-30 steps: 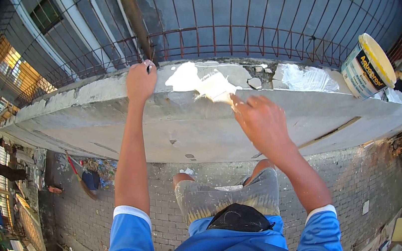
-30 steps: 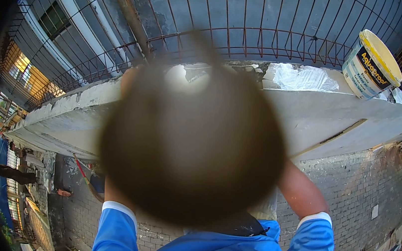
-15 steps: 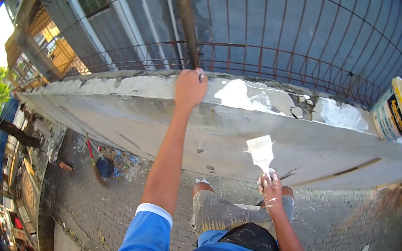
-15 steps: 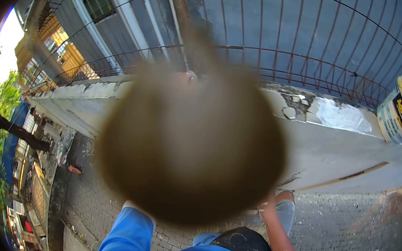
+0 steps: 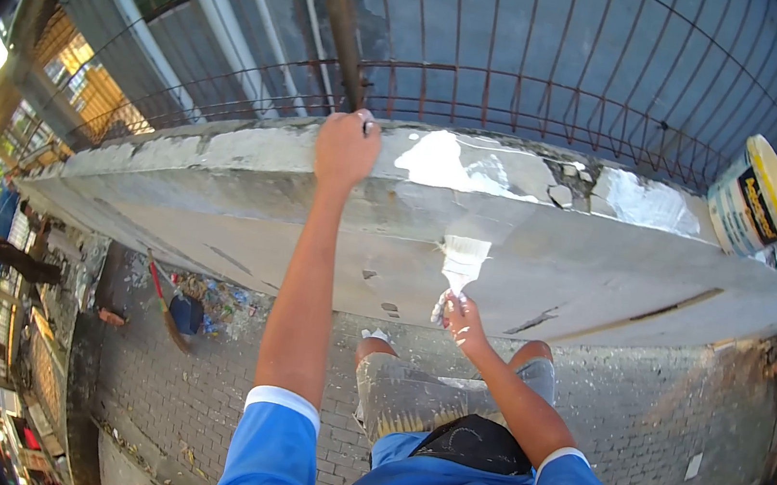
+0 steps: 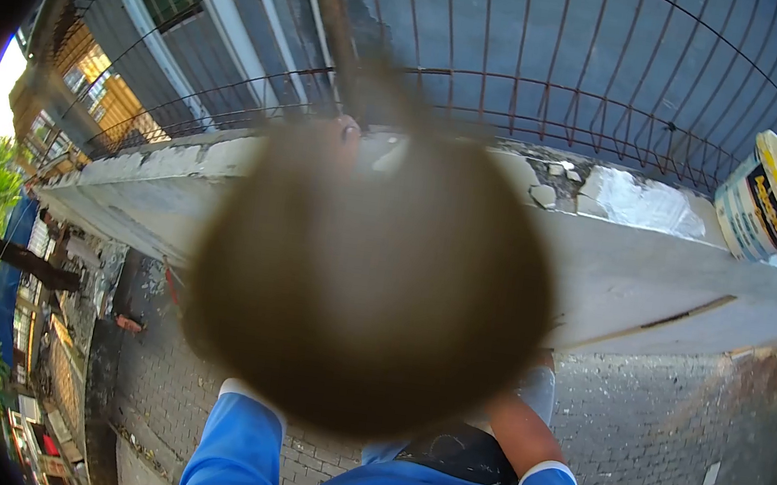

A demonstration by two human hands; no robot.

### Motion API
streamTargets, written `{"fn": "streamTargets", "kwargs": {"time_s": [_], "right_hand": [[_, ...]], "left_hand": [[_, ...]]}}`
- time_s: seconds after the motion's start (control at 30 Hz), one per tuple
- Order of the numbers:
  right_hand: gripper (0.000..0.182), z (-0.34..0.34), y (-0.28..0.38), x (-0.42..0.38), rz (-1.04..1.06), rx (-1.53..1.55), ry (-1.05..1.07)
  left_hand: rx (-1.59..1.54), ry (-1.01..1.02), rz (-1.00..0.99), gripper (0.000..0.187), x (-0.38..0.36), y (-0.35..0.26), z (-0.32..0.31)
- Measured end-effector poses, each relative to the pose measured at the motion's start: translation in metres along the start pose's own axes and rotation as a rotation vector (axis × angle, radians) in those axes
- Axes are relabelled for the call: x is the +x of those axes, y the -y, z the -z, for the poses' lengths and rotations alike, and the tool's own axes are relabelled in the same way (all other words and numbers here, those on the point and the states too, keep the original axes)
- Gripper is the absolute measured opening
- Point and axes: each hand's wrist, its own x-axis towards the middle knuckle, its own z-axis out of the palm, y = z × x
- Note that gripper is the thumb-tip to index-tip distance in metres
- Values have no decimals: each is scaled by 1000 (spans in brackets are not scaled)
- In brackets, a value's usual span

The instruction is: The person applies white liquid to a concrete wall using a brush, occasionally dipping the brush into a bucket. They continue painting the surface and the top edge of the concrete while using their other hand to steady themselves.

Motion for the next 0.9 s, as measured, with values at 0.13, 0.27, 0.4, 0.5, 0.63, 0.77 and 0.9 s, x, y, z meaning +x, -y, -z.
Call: {"fn": "streamTargets", "kwargs": {"time_s": [0.13,0.27,0.4,0.5,0.63,0.77,0.9], "right_hand": [[26,-7,-11,-23,-28,373,48],[30,-11,55,-28,25,363,17],[35,-9,63,-9,-45,354,-215],[36,10,23,-26,-261,287,-58],[36,10,26,-52,-175,218,-194],[34,7,77,-51,67,160,-274],[33,30,65,-9,117,240,-236]], "left_hand": [[5,20,23,25,1,-3,3],[24,0,39,25,2,-2,-1],[29,27,66,25,0,-8,4],[53,26,56,26,1,-6,2],[56,9,55,27,0,-6,1],[66,3,66,29,-1,-7,1],[139,-29,28,31,2,3,-9]]}}
